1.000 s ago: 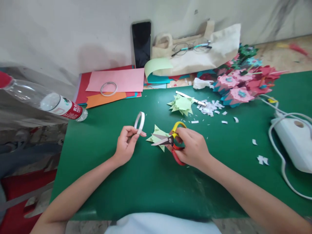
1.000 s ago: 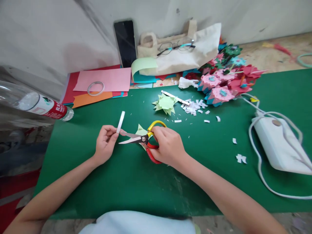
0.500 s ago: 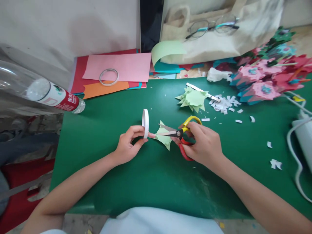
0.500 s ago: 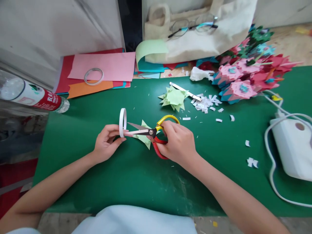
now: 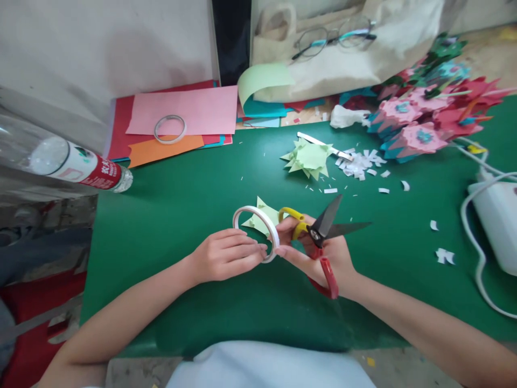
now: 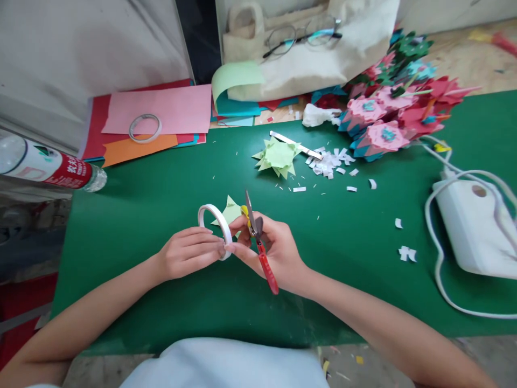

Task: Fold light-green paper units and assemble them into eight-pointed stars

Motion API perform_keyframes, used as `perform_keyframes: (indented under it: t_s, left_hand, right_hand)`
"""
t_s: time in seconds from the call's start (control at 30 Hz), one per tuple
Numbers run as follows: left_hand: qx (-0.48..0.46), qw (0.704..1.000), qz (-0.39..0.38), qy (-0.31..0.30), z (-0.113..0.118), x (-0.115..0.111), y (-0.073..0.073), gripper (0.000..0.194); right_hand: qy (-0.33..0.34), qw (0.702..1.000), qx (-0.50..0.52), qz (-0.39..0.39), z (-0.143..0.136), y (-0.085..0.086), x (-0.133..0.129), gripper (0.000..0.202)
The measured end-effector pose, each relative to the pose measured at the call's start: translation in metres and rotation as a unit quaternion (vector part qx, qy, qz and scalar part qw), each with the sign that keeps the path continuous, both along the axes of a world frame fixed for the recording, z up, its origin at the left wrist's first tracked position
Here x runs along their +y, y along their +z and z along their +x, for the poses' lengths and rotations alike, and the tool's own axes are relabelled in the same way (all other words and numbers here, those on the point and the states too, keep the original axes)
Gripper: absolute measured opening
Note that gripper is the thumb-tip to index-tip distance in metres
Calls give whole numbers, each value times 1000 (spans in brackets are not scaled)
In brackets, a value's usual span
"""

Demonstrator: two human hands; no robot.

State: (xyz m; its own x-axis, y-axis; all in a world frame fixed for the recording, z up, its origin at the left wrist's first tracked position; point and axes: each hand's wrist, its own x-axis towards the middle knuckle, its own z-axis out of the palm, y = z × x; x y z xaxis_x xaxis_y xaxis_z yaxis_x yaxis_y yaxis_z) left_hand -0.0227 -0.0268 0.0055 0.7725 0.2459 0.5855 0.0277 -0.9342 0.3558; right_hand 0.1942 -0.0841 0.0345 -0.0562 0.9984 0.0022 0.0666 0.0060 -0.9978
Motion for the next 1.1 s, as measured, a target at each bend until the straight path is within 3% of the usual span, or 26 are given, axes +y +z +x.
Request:
perform_keyframes:
  t_s: [0.3, 0.57, 0.83, 0.93, 1.1]
  left_hand:
    - [40, 997, 29, 54, 2, -10, -9, 20]
    - [52, 995, 54, 67, 5, -9, -6, 16]
    - [15, 997, 4, 75, 4, -9, -8, 46]
    - [18, 995, -35, 89, 3, -10, -7, 53]
    - [22, 994, -77, 73, 0, -9, -6, 49]
  right_hand:
    - [3, 999, -7, -38, -4, -2, -2, 25]
    - [16, 999, -31, -18, 0, -6, 3, 21]
    - [-30, 984, -152, 87, -2, -11, 1, 18]
    - [-9, 979, -177, 103, -2, -10, 0, 16]
    - [46, 976, -176, 116, -2, -6, 0, 11]
